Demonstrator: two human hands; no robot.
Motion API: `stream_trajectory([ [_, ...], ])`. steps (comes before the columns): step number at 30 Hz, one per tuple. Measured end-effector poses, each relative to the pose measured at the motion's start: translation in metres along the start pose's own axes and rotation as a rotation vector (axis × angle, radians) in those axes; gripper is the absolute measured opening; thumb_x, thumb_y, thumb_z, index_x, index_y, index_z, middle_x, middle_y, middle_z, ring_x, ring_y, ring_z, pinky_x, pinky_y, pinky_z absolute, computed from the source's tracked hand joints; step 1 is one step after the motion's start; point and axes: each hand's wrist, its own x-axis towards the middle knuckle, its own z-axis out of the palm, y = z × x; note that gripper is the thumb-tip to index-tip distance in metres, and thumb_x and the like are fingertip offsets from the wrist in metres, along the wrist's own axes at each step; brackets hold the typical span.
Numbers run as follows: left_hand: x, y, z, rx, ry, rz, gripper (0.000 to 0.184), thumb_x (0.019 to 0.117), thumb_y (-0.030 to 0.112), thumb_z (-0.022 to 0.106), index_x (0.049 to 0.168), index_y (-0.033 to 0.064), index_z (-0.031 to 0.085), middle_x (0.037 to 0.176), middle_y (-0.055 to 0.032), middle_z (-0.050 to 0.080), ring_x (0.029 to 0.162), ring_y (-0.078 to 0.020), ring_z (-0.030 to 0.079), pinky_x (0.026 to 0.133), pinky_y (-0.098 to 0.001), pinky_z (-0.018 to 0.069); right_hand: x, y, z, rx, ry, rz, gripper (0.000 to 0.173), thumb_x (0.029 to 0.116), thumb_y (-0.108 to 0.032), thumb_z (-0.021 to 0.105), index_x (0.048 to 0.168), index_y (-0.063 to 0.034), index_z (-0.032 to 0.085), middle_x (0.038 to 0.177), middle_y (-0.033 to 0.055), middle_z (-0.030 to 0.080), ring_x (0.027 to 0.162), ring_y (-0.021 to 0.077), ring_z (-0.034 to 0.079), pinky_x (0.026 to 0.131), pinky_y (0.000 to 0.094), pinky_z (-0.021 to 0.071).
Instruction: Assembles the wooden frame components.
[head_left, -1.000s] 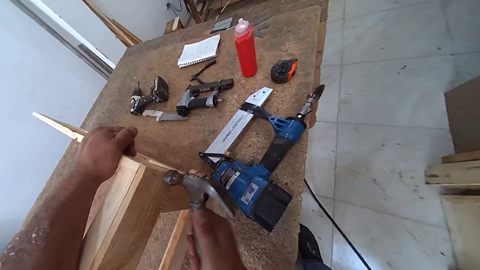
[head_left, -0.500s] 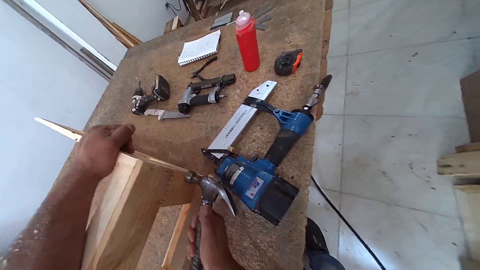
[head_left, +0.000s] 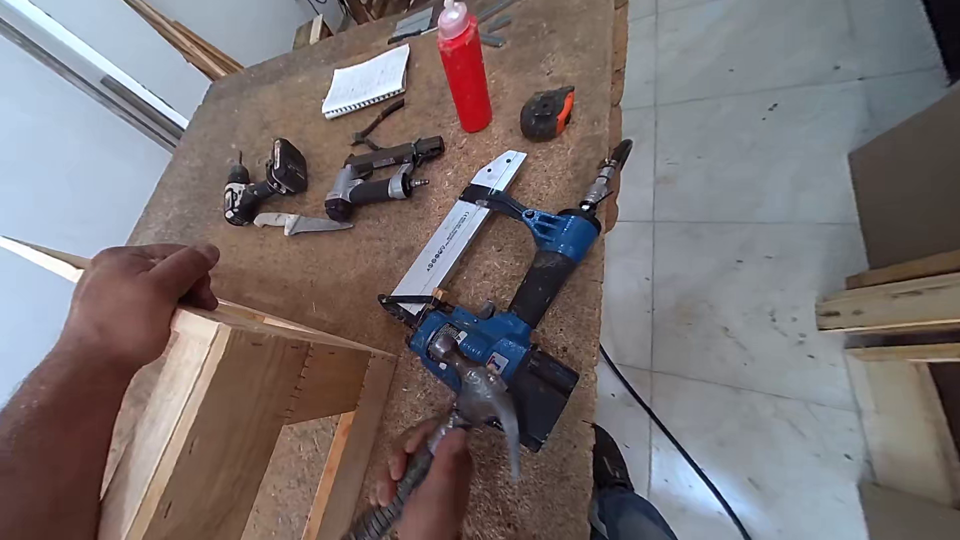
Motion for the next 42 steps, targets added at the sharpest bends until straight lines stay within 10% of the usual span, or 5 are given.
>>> stream_trajectory([
  [4,0.001,-0.003,-0.003,0.011,-0.010,-0.027,0.049,0.1060,0.045,0.048,0.078,0.0108,0.069,0.066,-0.0038,0.064,0.060,-0.0203,0.061,0.060,-0.0512,0.0491,0.011,-0.005,-0.011,-0.280,-0.184,0.253,0.055,0.1082,-0.052,0.026,0.091,-0.0058,0.051,0.059,0.0000,0.053,0.041,0.0117,0.052,0.039,0.0287,0.0502],
  [8,0.003,-0.006,-0.002,0.010,-0.003,-0.021,0.049,0.1059,0.045,0.048,0.077,0.0112,0.068,0.065,-0.0036,0.064,0.060,-0.0201,0.061,0.060,-0.0508,0.0485,0.003,0.004,-0.006,-0.115,-0.105,0.114,0.071,0.0944,-0.078,0.041,0.088,-0.0082,0.053,0.058,-0.0012,0.054,0.041,0.0122,0.055,0.038,0.0302,0.0514],
  [12,0.002,-0.006,-0.005,0.028,-0.011,-0.019,0.050,0.1058,0.046,0.047,0.076,0.0116,0.068,0.066,-0.0048,0.065,0.062,-0.0229,0.062,0.062,-0.0545,0.0483,0.006,0.001,-0.006,-0.249,-0.093,0.362,0.057,0.1103,-0.050,0.021,0.091,-0.0048,0.050,0.057,0.0017,0.052,0.040,0.0132,0.051,0.038,0.0302,0.0497],
  [32,0.020,-0.047,-0.013,-0.154,0.085,-0.004,0.037,0.1038,0.035,0.052,0.074,0.0129,0.060,0.057,0.0059,0.052,0.049,-0.0067,0.051,0.051,-0.0296,0.0473,0.001,0.009,-0.002,0.053,0.218,0.526,0.062,0.1096,-0.055,0.018,0.091,-0.0038,0.048,0.057,0.0039,0.050,0.039,0.0155,0.052,0.037,0.0324,0.0512],
  [42,0.027,-0.055,-0.014,-0.150,0.102,0.014,0.045,0.1035,0.039,0.051,0.065,0.0149,0.056,0.054,0.0040,0.052,0.048,-0.0113,0.051,0.050,-0.0362,0.0453,0.030,0.025,0.044,-0.047,0.177,0.572,0.062,0.1098,-0.056,0.019,0.091,-0.0045,0.048,0.057,0.0026,0.048,0.039,0.0153,0.050,0.038,0.0334,0.0505],
])
